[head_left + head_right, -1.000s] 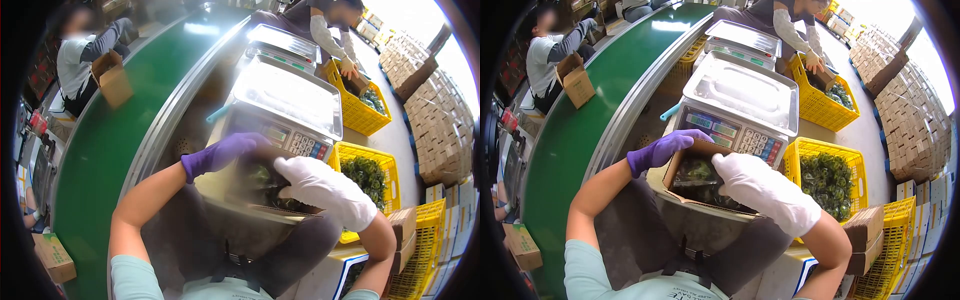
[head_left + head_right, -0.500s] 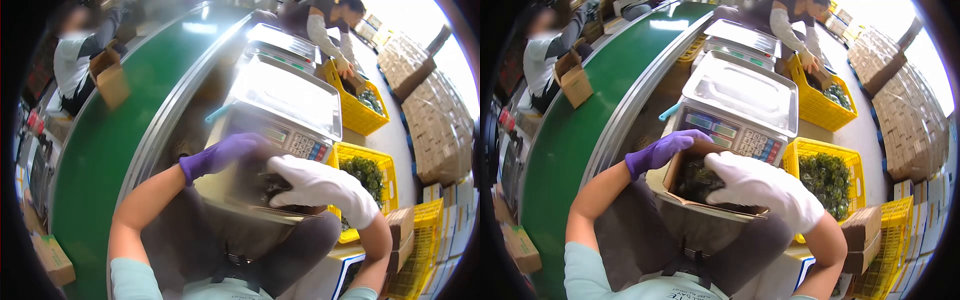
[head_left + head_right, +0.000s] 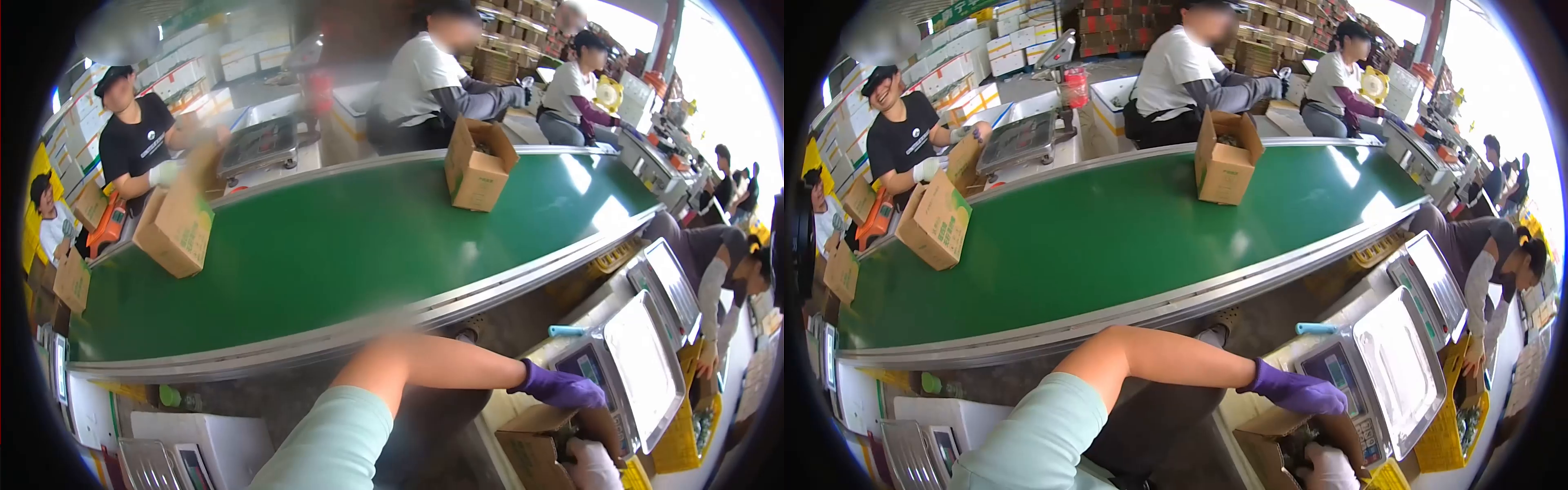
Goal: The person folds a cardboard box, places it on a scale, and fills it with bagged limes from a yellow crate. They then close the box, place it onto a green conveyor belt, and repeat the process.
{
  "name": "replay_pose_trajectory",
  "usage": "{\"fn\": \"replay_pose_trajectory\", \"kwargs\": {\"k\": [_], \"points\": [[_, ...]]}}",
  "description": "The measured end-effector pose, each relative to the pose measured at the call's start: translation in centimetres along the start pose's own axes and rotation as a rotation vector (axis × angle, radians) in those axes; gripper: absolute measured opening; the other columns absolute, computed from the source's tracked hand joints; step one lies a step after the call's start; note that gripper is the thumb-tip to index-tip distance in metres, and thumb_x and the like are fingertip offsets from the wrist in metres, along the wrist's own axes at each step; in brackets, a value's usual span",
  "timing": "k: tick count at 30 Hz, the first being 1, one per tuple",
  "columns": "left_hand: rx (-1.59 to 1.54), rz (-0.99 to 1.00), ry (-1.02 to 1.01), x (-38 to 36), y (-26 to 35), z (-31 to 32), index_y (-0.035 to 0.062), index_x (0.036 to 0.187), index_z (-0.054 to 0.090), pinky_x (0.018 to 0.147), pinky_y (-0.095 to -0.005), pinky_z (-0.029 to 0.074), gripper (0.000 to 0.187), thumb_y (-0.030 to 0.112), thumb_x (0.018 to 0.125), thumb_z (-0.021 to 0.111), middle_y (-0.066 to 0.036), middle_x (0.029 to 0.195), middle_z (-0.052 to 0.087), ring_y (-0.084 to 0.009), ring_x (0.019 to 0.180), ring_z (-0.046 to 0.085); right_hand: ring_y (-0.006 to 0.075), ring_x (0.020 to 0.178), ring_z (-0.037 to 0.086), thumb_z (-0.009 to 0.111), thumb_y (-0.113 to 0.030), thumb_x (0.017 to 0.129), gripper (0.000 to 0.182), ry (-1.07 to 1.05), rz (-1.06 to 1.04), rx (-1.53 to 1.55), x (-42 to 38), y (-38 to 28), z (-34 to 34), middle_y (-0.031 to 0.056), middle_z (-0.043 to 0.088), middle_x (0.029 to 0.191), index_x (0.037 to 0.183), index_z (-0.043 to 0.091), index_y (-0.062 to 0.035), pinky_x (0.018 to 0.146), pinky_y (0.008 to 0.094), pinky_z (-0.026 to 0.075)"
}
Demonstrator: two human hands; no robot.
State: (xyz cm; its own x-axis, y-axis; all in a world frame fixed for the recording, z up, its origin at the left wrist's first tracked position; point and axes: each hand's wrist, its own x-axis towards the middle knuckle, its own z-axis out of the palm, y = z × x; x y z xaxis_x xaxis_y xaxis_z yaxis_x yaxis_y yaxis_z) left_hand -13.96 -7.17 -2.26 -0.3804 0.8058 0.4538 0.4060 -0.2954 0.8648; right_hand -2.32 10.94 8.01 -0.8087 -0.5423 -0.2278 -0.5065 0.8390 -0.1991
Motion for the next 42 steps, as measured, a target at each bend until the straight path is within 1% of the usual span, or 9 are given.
{"fn": "replay_pose_trajectory", "kwargs": {"k": [4, 6, 10, 14, 18, 26, 31, 35, 42], "points": [[0.212, 0.285, 0.037, 0.0, -3.6, -0.1, -0.0046, 0.118, 0.056, 0.102, -0.0382, 0.041, 0.032, 0.019, 0.101, 0.042, -0.019, 0.118, 0.059, -0.0318, 0.114, 0.055, 0.0401, 0.089, 0.065, 0.076, -0.014, 0.074, 0.033, -0.253, 0.033, 0.274, -2.1, -0.3, -2.6, 0.0218, 0.067, 0.094, 0.103, 0.065, -0.0007, 0.080, 0.0434, 0.052], [0.133, 0.022, -0.005, -0.5, -0.9, -0.6, -0.0035, 0.124, 0.053, 0.105, -0.0354, 0.038, 0.032, 0.017, 0.102, 0.043, -0.016, 0.129, 0.055, -0.0271, 0.122, 0.051, 0.0328, 0.088, 0.067, 0.075, -0.009, 0.074, 0.042, 0.112, -0.092, 0.164, -4.9, -0.2, -3.3, 0.0175, 0.067, 0.094, 0.113, 0.062, -0.0016, 0.078, 0.0385, 0.053], [-0.206, -0.180, -0.241, -0.3, 2.4, -3.0, 0.0026, 0.139, 0.044, 0.108, -0.0349, 0.034, 0.050, 0.033, 0.100, 0.049, -0.014, 0.137, 0.048, -0.0217, 0.128, 0.044, 0.0146, 0.090, 0.060, 0.079, -0.002, 0.068, 0.052, 0.419, 0.681, 0.551, -11.5, 1.8, -3.5, 0.0089, 0.064, 0.105, 0.117, 0.059, -0.0034, 0.077, 0.0281, 0.050], [-0.355, -0.357, -0.232, -0.4, 4.2, -2.8, 0.0059, 0.144, 0.038, 0.104, -0.0309, 0.038, 0.063, 0.028, 0.092, 0.064, -0.011, 0.134, 0.049, -0.0165, 0.124, 0.046, 0.0193, 0.105, 0.055, 0.085, -0.026, 0.068, 0.084, 0.552, 0.420, 1.209, -10.6, 5.3, 3.1, 0.0114, 0.052, 0.128, 0.138, 0.043, -0.0072, 0.090, 0.0320, 0.047], [-0.219, -0.458, -0.013, 0.2, 3.8, 0.8, 0.0084, 0.142, 0.041, 0.103, -0.0310, 0.040, 0.075, 0.002, 0.076, 0.077, -0.008, 0.131, 0.051, -0.0144, 0.121, 0.046, 0.0200, 0.112, 0.054, 0.086, -0.005, 0.065, 0.081, 0.621, 0.448, 1.316, -5.6, 4.5, 7.4, 0.0116, 0.049, 0.134, 0.135, 0.045, -0.0104, 0.097, 0.0337, 0.044], [0.278, 0.098, -0.270, 0.5, 2.5, -0.7, 0.0093, 0.120, 0.065, 0.106, -0.0429, 0.039, 0.046, 0.025, 0.079, 0.078, -0.017, 0.131, 0.056, -0.0331, 0.131, 0.044, 0.0277, 0.112, 0.060, 0.086, -0.020, 0.063, 0.045, 0.621, -0.026, 0.164, -6.6, 7.0, 5.2, 0.0120, 0.066, 0.119, 0.104, 0.070, -0.0092, 0.100, 0.0421, 0.040], [0.501, 0.023, -0.345, -0.4, 5.2, -1.7, 0.0111, 0.136, 0.053, 0.108, -0.0508, 0.031, 0.063, 0.047, 0.085, 0.062, -0.023, 0.142, 0.042, -0.0432, 0.128, 0.041, 0.0416, 0.147, 0.007, 0.087, -0.062, 0.048, 0.122, 0.047, -0.020, 0.794, -11.2, 5.9, 3.0, 0.0301, 0.007, 0.156, 0.150, 0.035, -0.0172, 0.117, 0.0474, 0.009], [0.462, 0.057, -0.297, -1.4, 4.0, -1.4, 0.0108, 0.141, 0.047, 0.111, -0.0484, 0.027, 0.055, 0.038, 0.093, 0.050, -0.027, 0.146, 0.036, -0.0445, 0.133, 0.036, 0.0347, 0.139, 0.032, 0.085, -0.026, 0.071, 0.067, 0.422, 0.184, 0.738, -9.8, 2.9, 5.2, 0.0191, 0.032, 0.148, 0.129, 0.054, -0.0101, 0.111, 0.0454, 0.031], [0.345, -0.355, -0.016, -2.2, 6.0, 2.9, 0.0110, 0.145, 0.042, 0.117, -0.0440, 0.019, 0.070, 0.030, 0.083, 0.069, -0.023, 0.157, 0.014, -0.0393, 0.146, 0.015, 0.0231, 0.127, 0.044, 0.083, -0.024, 0.073, 0.066, 0.746, 0.453, 1.089, -8.3, -0.8, 7.7, 0.0085, 0.043, 0.133, 0.128, 0.049, -0.0071, 0.099, 0.0390, 0.044]]}}
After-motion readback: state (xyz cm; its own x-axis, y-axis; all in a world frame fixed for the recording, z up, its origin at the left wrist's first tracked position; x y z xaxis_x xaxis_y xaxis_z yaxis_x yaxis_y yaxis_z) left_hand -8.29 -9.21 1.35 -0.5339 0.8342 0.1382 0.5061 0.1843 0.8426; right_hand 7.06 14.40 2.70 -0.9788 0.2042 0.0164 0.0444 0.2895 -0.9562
